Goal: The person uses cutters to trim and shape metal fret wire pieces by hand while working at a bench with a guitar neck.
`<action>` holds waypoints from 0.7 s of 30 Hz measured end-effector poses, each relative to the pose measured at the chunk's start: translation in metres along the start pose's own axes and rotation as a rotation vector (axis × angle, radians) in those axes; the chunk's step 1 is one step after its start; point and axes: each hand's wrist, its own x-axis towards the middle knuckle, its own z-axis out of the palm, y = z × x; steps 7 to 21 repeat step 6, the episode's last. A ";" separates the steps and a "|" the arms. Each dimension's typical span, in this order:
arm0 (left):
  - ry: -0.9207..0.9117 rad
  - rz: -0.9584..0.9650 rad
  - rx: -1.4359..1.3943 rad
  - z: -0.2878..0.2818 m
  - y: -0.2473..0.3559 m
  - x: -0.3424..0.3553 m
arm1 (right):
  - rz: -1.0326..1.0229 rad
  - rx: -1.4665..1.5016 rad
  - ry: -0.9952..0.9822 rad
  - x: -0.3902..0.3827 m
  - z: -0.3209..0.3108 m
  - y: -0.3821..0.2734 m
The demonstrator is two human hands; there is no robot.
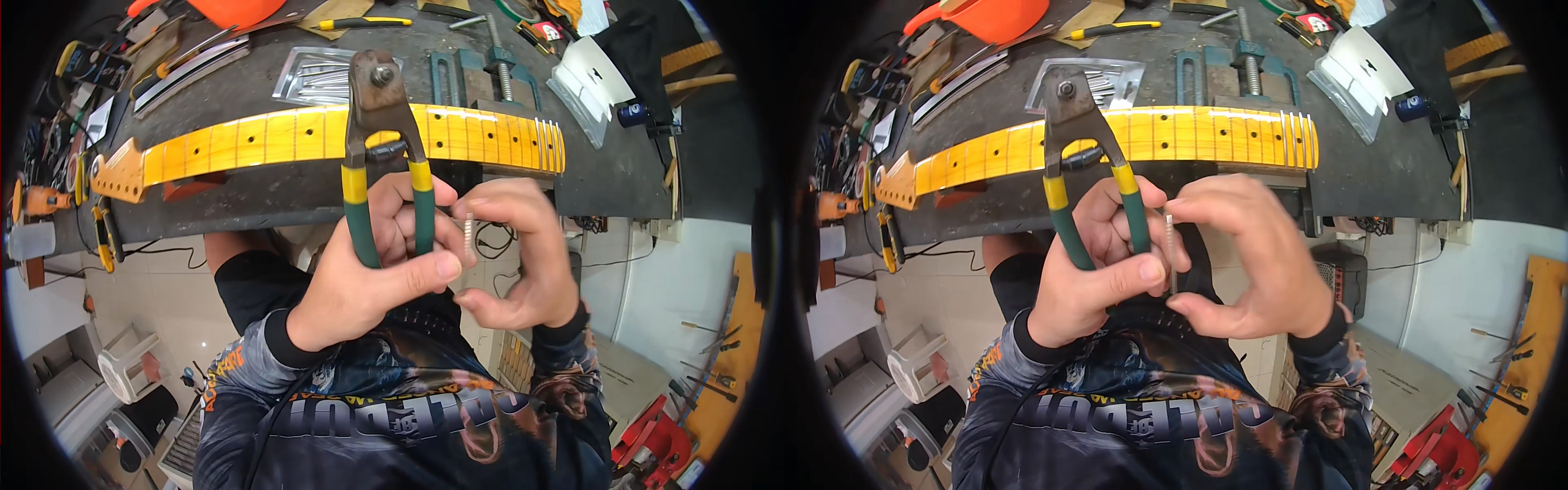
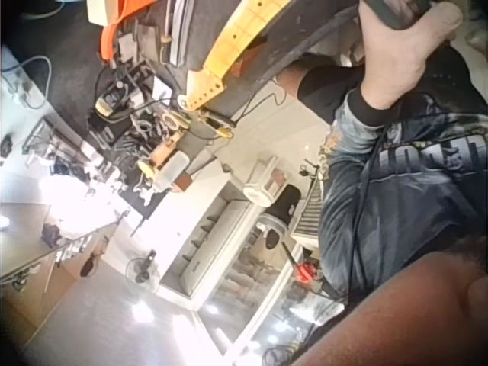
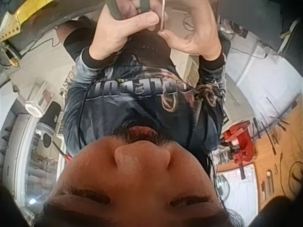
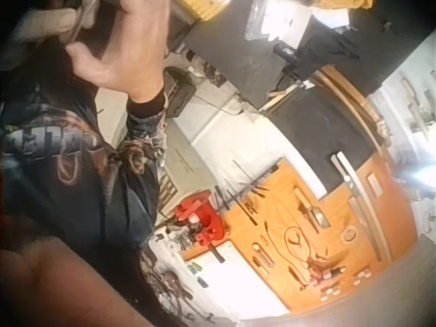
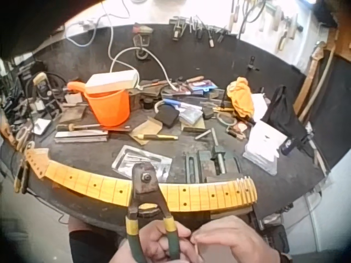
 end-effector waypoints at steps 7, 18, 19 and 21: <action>-0.369 0.018 0.570 -0.044 -0.012 0.014 | 0.105 -0.359 -0.030 0.019 -0.087 0.016; -0.369 0.018 0.570 -0.044 -0.012 0.014 | 0.105 -0.359 -0.030 0.019 -0.087 0.016; -0.369 0.018 0.570 -0.044 -0.012 0.014 | 0.105 -0.359 -0.030 0.019 -0.087 0.016; -0.369 0.018 0.570 -0.044 -0.012 0.014 | 0.105 -0.359 -0.030 0.019 -0.087 0.016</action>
